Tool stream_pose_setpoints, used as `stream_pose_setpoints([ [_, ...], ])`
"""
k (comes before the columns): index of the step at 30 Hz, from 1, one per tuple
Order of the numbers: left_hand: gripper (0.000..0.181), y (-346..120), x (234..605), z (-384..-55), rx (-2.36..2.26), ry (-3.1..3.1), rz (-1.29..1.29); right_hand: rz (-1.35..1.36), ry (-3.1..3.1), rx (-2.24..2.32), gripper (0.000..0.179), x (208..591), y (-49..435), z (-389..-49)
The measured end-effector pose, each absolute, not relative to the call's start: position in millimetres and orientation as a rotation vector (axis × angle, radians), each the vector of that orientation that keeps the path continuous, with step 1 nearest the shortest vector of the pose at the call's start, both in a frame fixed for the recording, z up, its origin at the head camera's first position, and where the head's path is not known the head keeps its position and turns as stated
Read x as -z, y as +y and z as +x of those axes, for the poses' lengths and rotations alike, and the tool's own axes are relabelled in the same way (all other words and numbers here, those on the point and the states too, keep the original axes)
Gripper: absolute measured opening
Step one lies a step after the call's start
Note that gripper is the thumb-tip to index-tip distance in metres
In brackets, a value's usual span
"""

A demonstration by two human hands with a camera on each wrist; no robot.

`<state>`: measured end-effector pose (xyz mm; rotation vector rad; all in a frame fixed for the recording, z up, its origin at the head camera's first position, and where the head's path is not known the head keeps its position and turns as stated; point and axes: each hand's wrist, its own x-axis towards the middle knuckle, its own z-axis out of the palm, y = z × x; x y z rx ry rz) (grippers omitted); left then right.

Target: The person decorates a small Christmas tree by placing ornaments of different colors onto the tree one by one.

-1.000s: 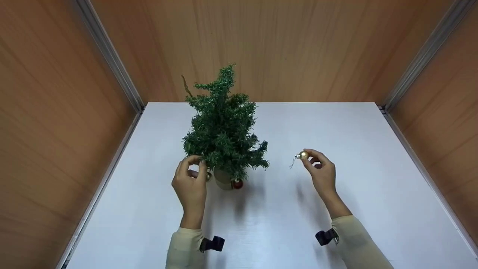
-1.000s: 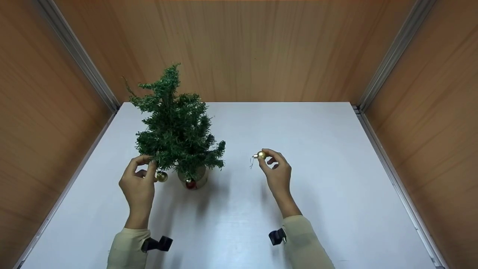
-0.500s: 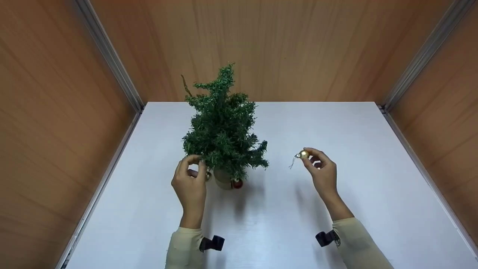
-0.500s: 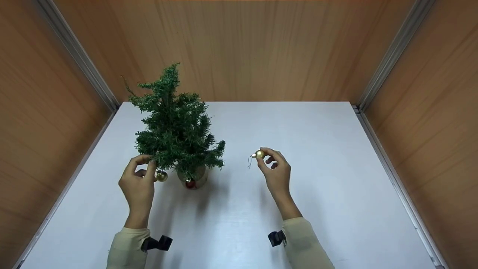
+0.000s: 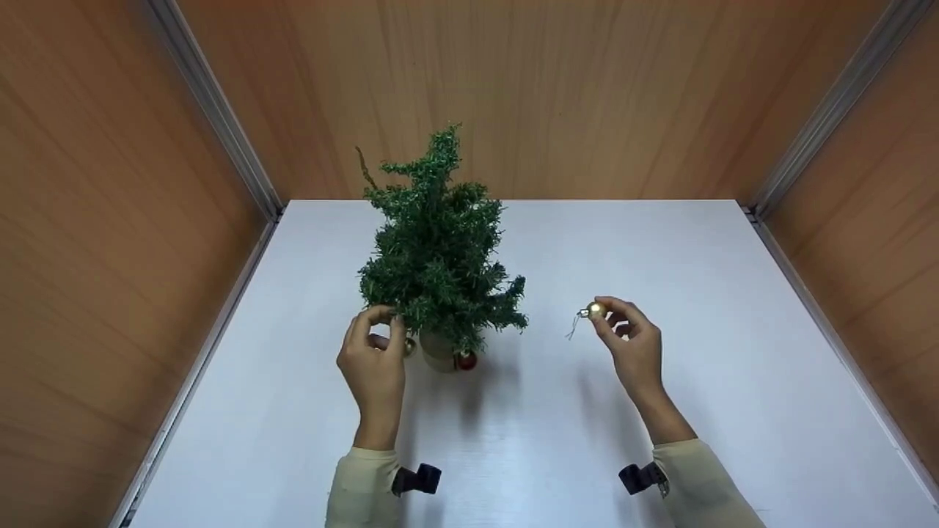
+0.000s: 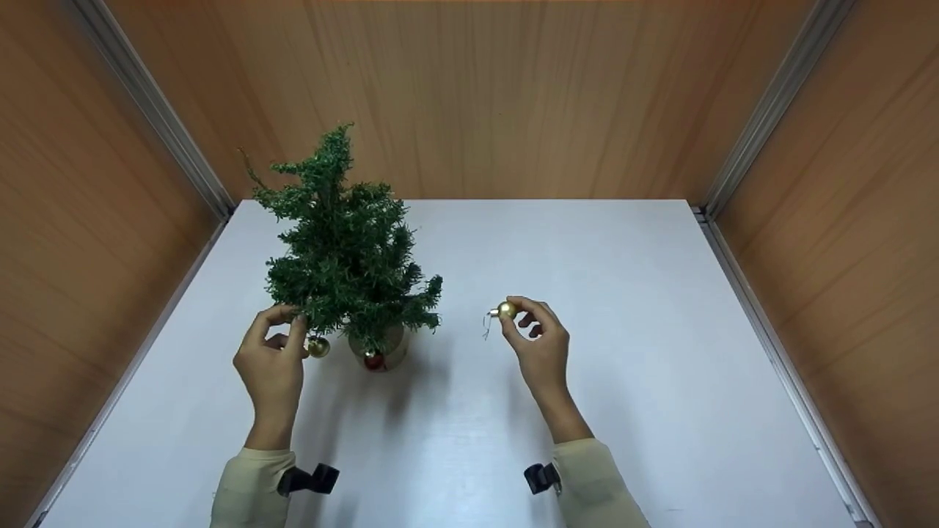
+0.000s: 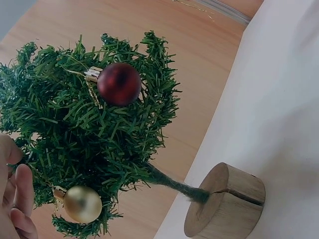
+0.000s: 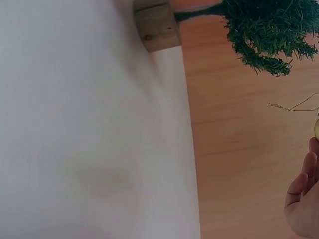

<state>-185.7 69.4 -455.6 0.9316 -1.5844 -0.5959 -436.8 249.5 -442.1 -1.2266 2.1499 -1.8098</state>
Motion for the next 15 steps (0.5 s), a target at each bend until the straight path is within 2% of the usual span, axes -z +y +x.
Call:
stream_pose_setpoints([
  [10, 0.01, 70.3, 455.7, -184.3, 0.611, -1.58, 0.933, -1.24, 2.101, 1.818, 0.027, 466.0, 244.4, -449.7],
  [15, 0.01, 71.4, 453.5, -185.1, 0.611, -1.575, 0.919, -1.239, 2.099, 1.811, 0.029, 465.3, 243.5, -446.7],
])
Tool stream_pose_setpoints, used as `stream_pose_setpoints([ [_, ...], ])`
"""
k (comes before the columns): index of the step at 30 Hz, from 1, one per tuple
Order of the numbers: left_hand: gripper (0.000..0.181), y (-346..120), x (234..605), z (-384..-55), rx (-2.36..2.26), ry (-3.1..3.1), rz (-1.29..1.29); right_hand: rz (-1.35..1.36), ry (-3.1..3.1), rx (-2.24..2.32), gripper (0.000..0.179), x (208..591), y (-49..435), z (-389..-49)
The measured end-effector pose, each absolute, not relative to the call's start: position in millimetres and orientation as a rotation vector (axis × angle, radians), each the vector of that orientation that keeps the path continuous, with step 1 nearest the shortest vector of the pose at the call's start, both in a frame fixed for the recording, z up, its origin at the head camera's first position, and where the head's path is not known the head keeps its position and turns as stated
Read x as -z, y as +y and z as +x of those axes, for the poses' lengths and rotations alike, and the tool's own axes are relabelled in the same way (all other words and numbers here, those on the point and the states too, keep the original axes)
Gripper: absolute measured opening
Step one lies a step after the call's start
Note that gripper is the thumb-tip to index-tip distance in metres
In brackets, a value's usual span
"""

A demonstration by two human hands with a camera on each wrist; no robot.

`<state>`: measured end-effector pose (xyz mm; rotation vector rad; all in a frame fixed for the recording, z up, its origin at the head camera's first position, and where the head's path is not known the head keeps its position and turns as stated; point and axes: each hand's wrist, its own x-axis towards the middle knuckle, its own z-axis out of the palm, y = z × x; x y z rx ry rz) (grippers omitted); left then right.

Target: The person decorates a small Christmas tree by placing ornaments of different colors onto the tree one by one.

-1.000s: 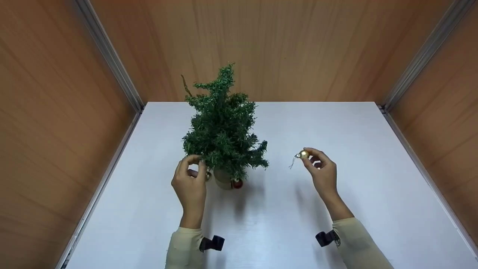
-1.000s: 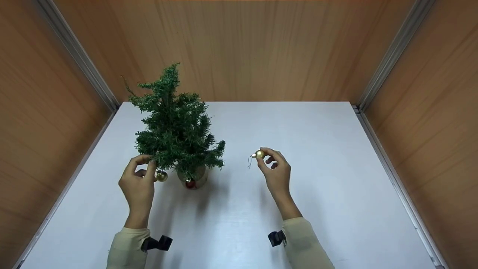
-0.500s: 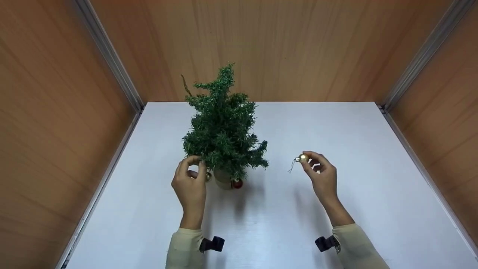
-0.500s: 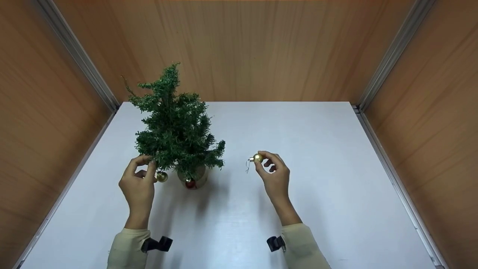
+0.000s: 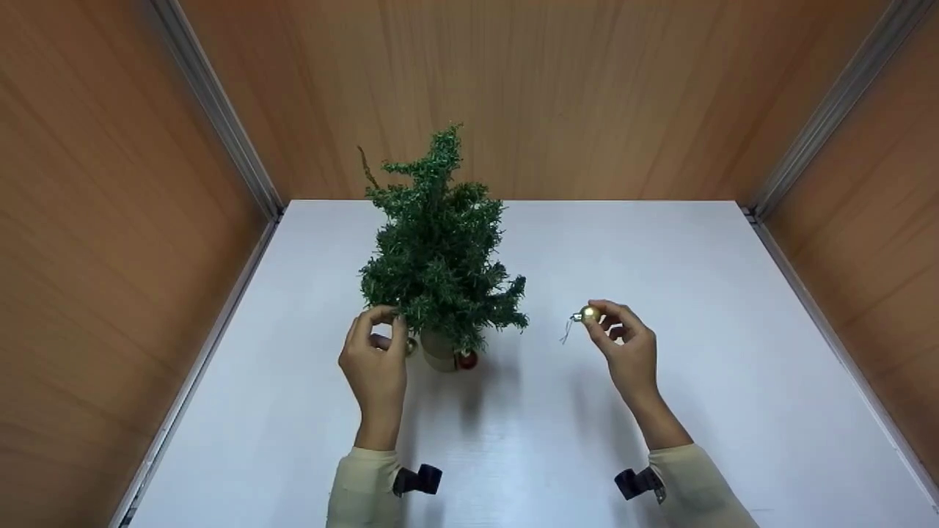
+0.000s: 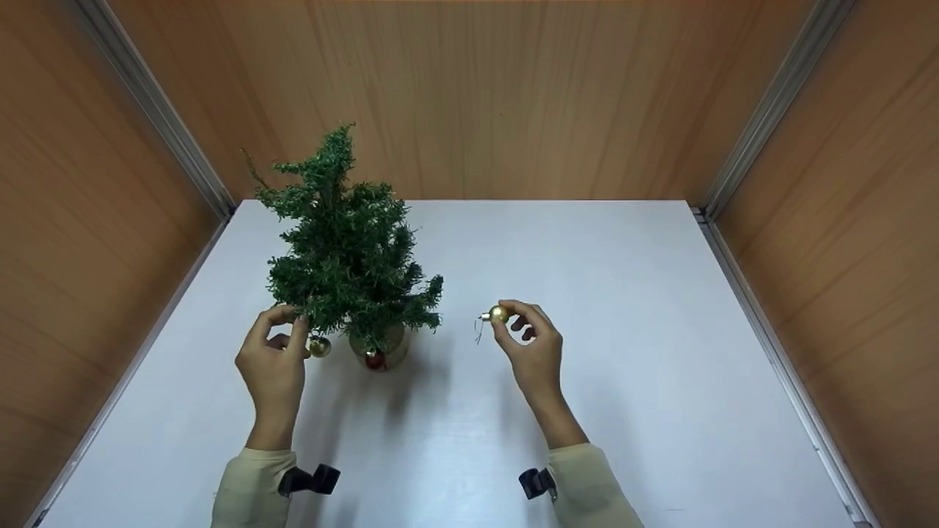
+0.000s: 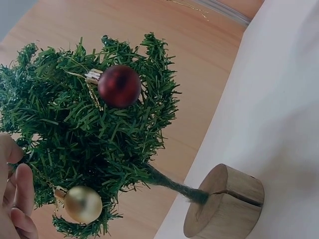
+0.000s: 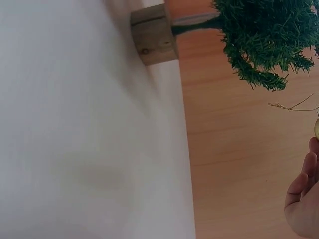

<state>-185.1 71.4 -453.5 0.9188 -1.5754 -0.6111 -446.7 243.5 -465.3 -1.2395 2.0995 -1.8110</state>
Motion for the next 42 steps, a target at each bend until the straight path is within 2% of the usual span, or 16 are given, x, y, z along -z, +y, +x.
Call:
stream_pose_setpoints([
  [8, 0.011, 72.4, 450.4, -187.1, 0.593, -1.584, 0.889, -1.309, 2.072, 1.827, 0.026, 439.4, 246.2, -423.2],
  [42, 0.015, 74.0, 449.8, -186.0, 0.591, -1.578, 0.875, -1.375, 1.976, 1.826, 0.026, 430.5, 236.9, -405.5],
])
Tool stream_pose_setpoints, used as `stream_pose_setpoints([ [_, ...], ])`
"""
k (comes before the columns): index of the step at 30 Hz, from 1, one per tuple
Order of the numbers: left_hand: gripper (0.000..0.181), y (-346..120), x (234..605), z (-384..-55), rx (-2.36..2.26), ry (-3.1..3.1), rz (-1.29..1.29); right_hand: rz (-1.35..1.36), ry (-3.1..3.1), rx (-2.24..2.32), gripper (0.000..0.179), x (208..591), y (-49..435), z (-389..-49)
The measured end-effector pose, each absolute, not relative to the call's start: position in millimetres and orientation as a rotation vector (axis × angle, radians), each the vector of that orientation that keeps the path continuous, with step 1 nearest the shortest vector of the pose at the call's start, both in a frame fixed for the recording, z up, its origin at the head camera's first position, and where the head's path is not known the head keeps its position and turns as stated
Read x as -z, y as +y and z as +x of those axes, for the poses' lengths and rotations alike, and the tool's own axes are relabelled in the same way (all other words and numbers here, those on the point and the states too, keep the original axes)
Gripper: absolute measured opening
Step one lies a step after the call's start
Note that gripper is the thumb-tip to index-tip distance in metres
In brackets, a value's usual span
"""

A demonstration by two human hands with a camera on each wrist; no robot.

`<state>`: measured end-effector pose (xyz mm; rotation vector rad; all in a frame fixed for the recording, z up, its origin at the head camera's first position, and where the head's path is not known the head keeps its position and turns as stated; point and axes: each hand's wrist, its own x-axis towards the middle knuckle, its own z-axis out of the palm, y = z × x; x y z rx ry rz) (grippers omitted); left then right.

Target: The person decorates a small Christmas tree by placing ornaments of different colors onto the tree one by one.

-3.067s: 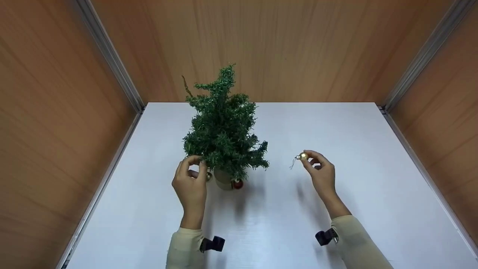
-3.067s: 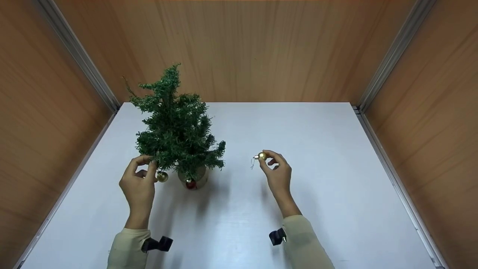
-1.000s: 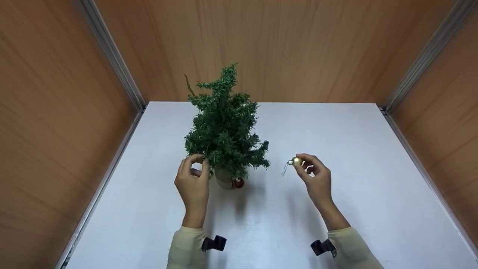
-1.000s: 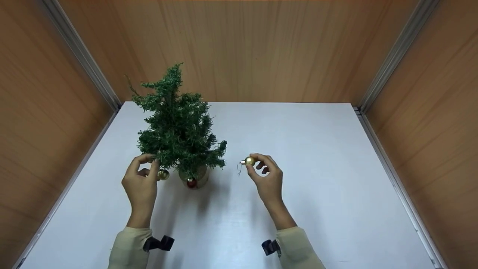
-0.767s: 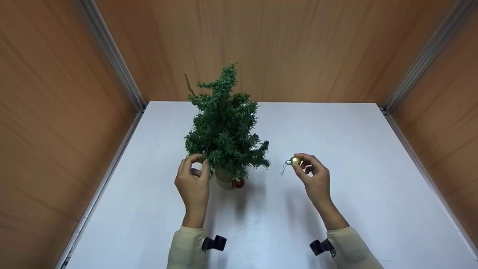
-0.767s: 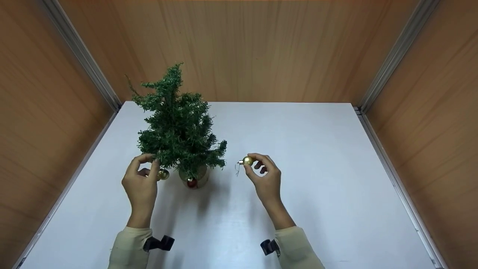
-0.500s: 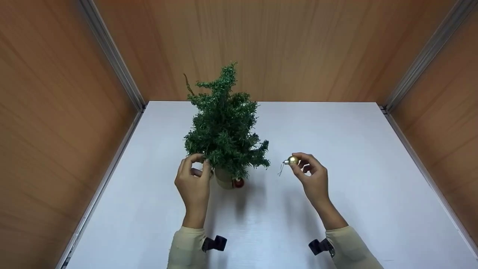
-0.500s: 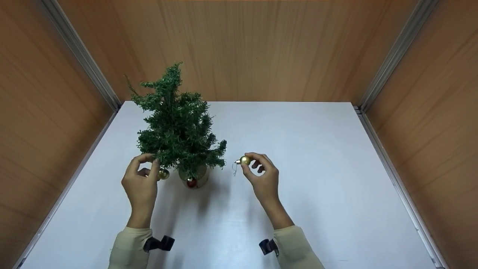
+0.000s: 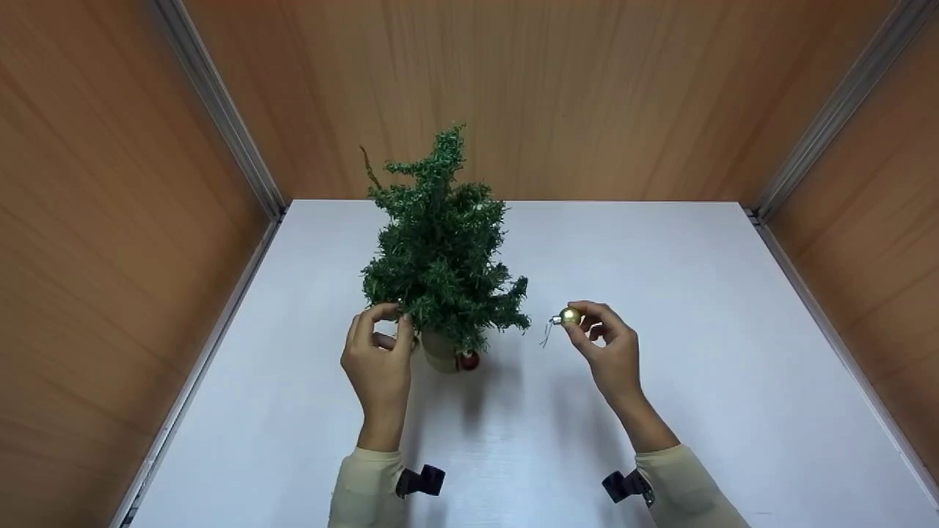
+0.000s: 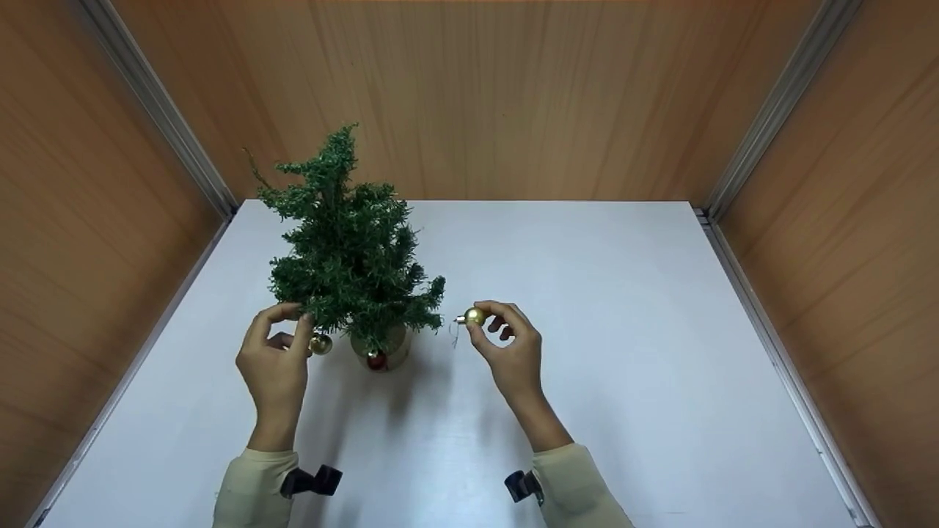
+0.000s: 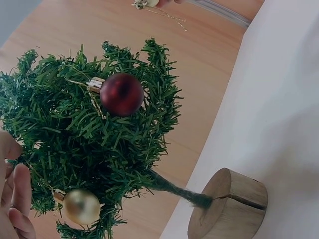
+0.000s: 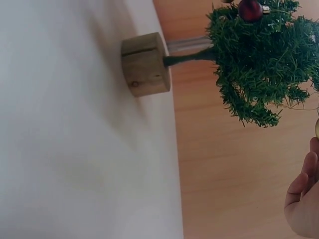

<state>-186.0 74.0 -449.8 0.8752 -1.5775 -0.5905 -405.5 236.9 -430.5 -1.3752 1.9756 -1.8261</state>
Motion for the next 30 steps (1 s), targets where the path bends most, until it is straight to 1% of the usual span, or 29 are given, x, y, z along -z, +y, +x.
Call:
stream_pose_setpoints([
  [22, 0.017, 76.2, 450.4, -182.2, 0.585, -1.585, 0.877, -1.402, 1.935, 1.839, 0.025, 423.3, 235.5, -395.1],
  [30, 0.022, 79.1, 448.0, -180.7, 0.583, -1.575, 0.866, -1.406, 1.928, 1.848, 0.025, 419.4, 235.2, -391.5],
])
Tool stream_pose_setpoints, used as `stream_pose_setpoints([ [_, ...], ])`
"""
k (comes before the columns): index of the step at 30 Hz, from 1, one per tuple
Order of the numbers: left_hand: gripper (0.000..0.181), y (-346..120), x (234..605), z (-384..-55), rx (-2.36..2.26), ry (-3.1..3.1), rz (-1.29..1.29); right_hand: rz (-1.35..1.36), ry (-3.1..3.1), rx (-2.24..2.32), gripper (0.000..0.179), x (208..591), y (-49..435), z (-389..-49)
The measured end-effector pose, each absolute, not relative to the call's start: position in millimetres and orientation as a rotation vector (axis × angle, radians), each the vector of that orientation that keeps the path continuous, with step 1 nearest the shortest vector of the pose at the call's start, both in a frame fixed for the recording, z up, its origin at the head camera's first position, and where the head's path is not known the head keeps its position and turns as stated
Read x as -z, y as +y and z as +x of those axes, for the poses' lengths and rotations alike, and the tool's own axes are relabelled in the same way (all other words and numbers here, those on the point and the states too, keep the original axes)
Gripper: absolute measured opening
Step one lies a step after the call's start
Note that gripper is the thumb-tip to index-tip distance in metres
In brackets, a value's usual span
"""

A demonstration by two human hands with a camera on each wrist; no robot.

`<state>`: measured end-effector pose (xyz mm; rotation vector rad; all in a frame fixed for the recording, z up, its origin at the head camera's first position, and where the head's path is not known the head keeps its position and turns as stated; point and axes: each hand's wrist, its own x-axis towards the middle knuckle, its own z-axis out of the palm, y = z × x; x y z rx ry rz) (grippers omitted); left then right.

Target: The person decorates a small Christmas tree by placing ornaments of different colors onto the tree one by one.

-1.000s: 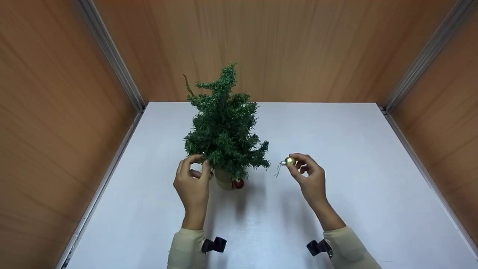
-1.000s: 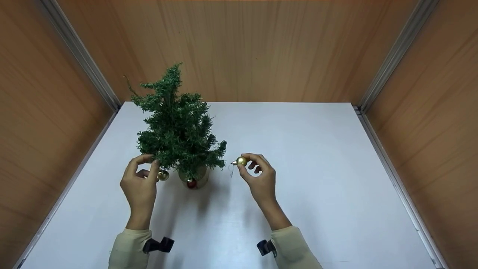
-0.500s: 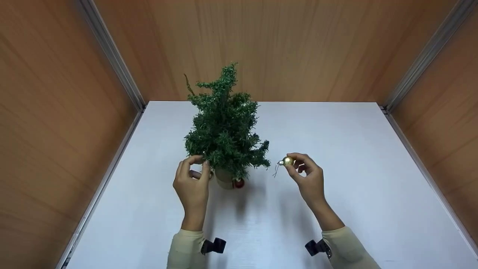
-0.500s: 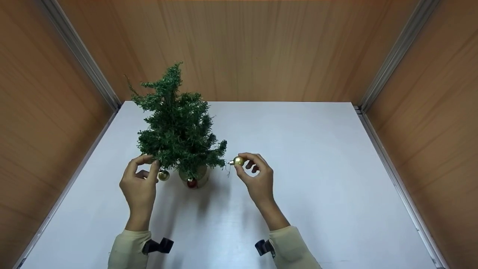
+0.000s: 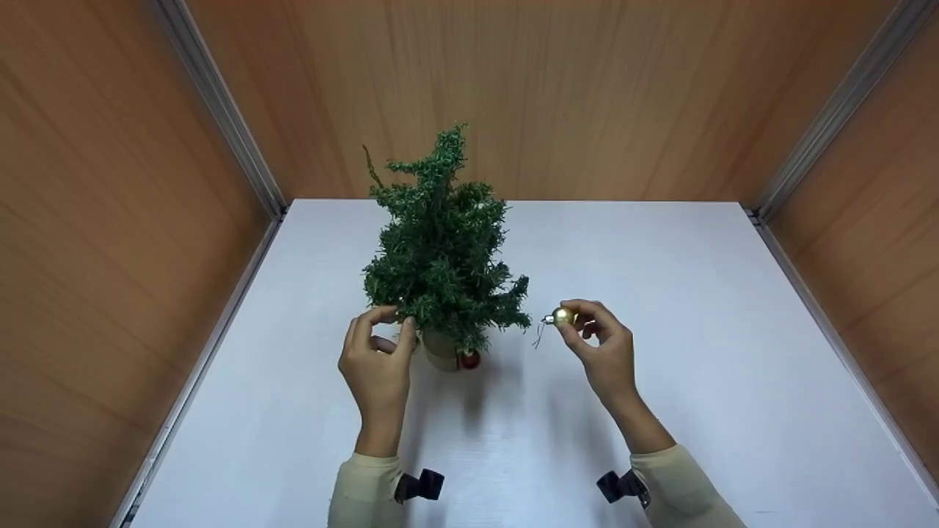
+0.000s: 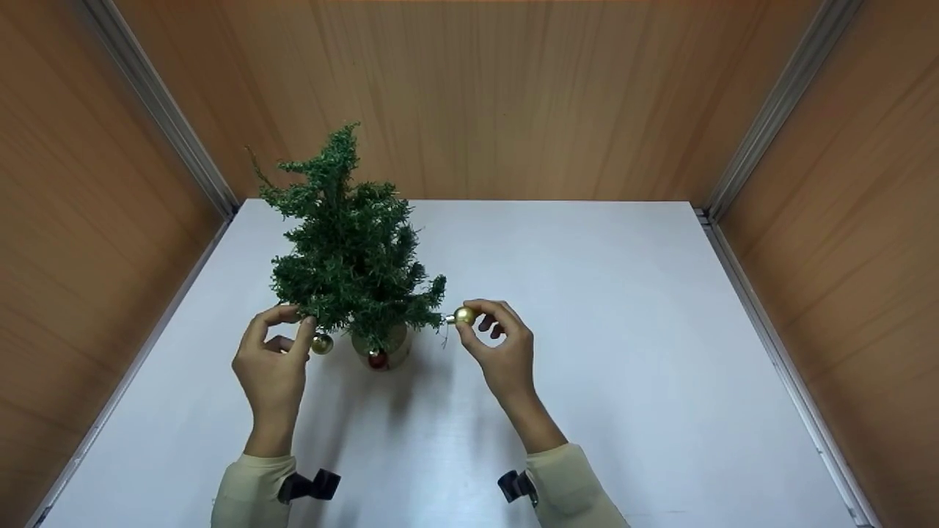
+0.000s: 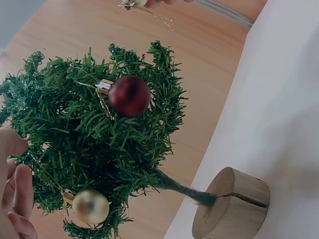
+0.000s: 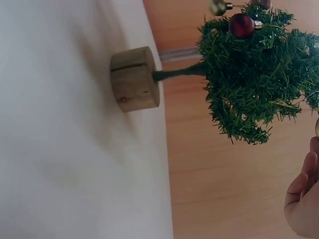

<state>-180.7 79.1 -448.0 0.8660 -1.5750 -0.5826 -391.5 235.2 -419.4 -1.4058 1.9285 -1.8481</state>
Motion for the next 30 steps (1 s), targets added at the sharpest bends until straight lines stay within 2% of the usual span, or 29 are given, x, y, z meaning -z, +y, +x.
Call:
stream_pose_setpoints([
  [24, 0.021, 107.3, 426.9, -197.1, 0.572, -1.562, 0.666, -1.433, 1.86, 1.87, 0.023, 412.5, 233.2, -384.7],
  [30, 0.015, 119.3, 421.0, -205.1, 0.566, -1.576, 0.602, -1.441, 1.855, 1.873, 0.024, 413.3, 233.6, -383.5],
])
